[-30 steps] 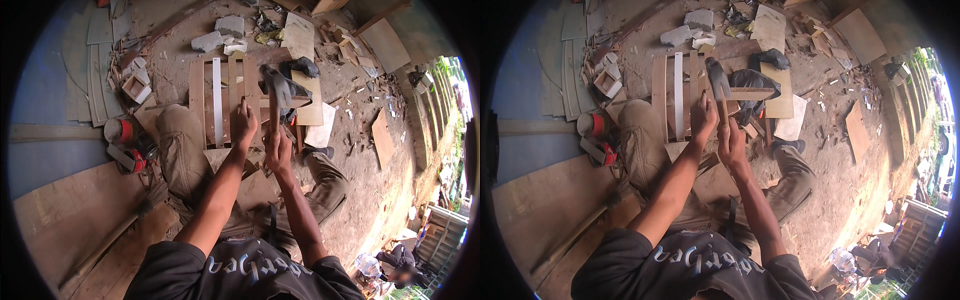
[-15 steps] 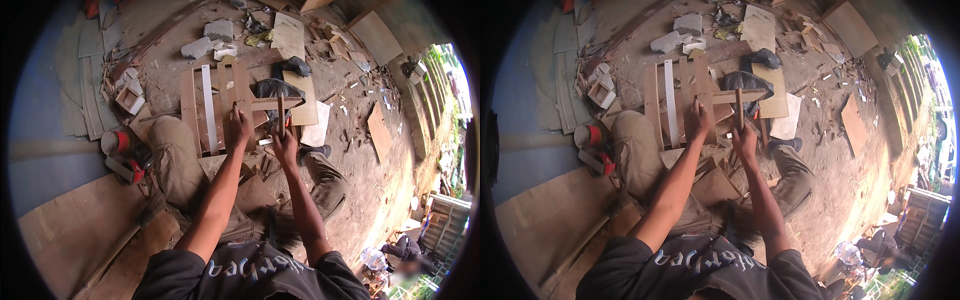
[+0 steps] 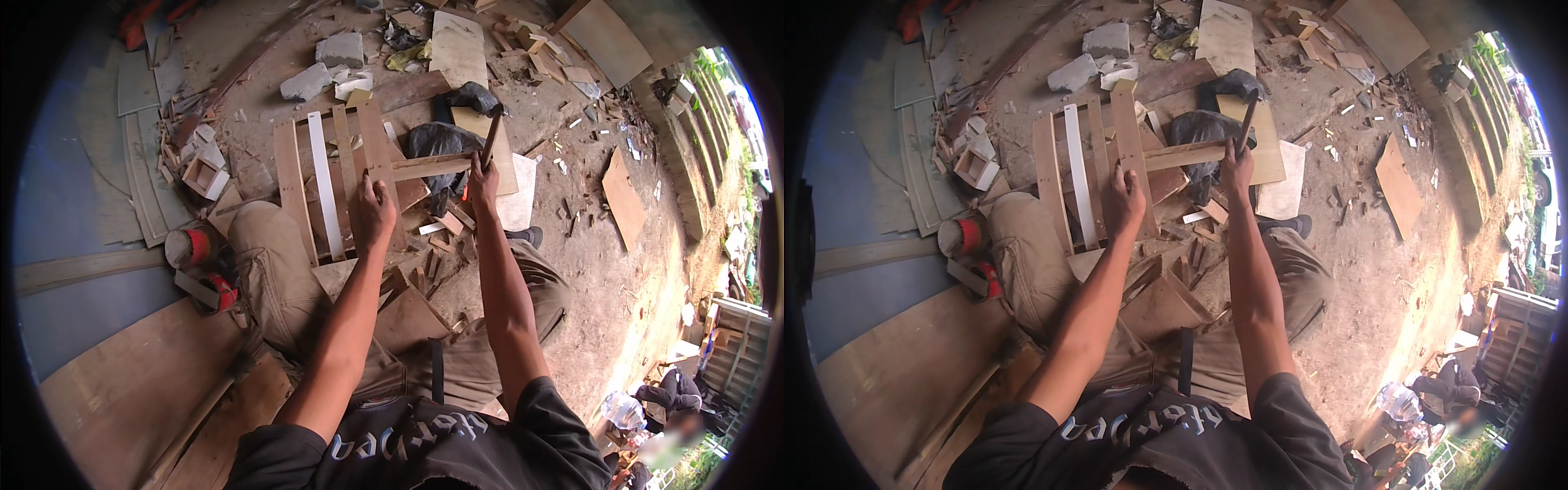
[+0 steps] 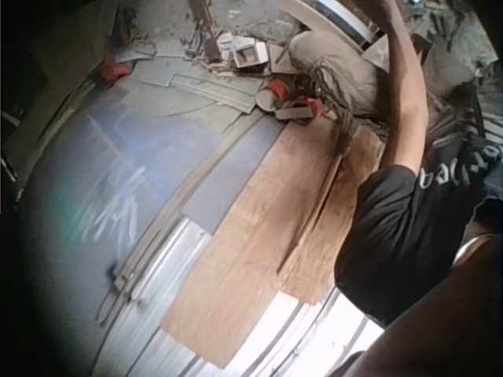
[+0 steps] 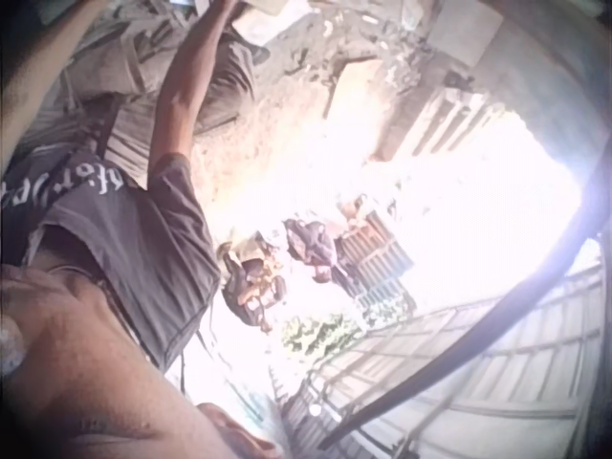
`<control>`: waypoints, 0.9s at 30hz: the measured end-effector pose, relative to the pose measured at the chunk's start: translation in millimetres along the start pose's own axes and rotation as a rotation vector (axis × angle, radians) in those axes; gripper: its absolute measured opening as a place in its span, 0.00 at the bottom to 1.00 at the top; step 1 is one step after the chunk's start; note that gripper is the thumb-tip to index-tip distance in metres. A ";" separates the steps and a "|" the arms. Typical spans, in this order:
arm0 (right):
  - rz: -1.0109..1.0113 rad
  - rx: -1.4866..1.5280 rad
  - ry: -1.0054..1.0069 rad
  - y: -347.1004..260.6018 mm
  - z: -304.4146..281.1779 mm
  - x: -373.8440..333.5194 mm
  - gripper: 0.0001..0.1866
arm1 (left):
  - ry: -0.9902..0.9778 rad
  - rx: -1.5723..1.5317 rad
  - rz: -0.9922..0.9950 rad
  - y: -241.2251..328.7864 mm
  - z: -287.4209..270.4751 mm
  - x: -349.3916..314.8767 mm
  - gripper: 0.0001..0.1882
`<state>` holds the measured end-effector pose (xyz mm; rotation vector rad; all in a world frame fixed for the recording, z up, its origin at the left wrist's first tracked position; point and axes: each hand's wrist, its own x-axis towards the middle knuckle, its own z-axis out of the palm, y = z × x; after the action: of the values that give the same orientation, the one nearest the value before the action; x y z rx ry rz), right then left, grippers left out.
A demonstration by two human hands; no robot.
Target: The person sits on the floor and uses a hammer to drive nails into a wooden frame, repeatedly adjusting and flipping the frame to secure the pieces. The person also handles a black plastic bag and other wooden scraps during the process.
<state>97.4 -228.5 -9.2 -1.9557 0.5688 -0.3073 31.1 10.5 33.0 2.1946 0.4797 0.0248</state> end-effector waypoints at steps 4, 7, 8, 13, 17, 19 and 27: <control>-0.014 -0.039 0.011 8.5 -3.3 -4.8 0.23 | -0.008 -0.020 -0.004 0.8 0.7 -3.3 0.31; -0.035 -0.075 -0.017 2.3 -5.6 -5.8 0.23 | 0.013 0.003 -0.002 -6.1 3.6 0.7 0.31; -0.043 -0.093 -0.020 3.8 -8.4 -2.8 0.23 | 0.022 0.018 0.007 -6.1 5.3 2.1 0.31; -0.062 -0.093 0.056 14.0 -13.8 0.3 0.24 | -0.052 0.037 -0.012 4.0 3.4 -0.2 0.30; 0.009 0.016 0.038 4.1 -9.1 -8.6 0.24 | -0.002 0.053 0.026 -4.4 3.0 1.9 0.32; 0.014 0.025 0.034 4.9 -7.9 -11.1 0.24 | 0.013 0.069 0.023 -8.9 5.9 2.5 0.32; -0.047 -0.056 -0.020 14.6 -16.4 -2.6 0.23 | 0.022 0.048 0.027 -12.4 13.4 3.9 0.32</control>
<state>84.0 -245.1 -15.0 -2.0260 0.5242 -0.3034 33.1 8.6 14.5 2.2499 0.4668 0.0522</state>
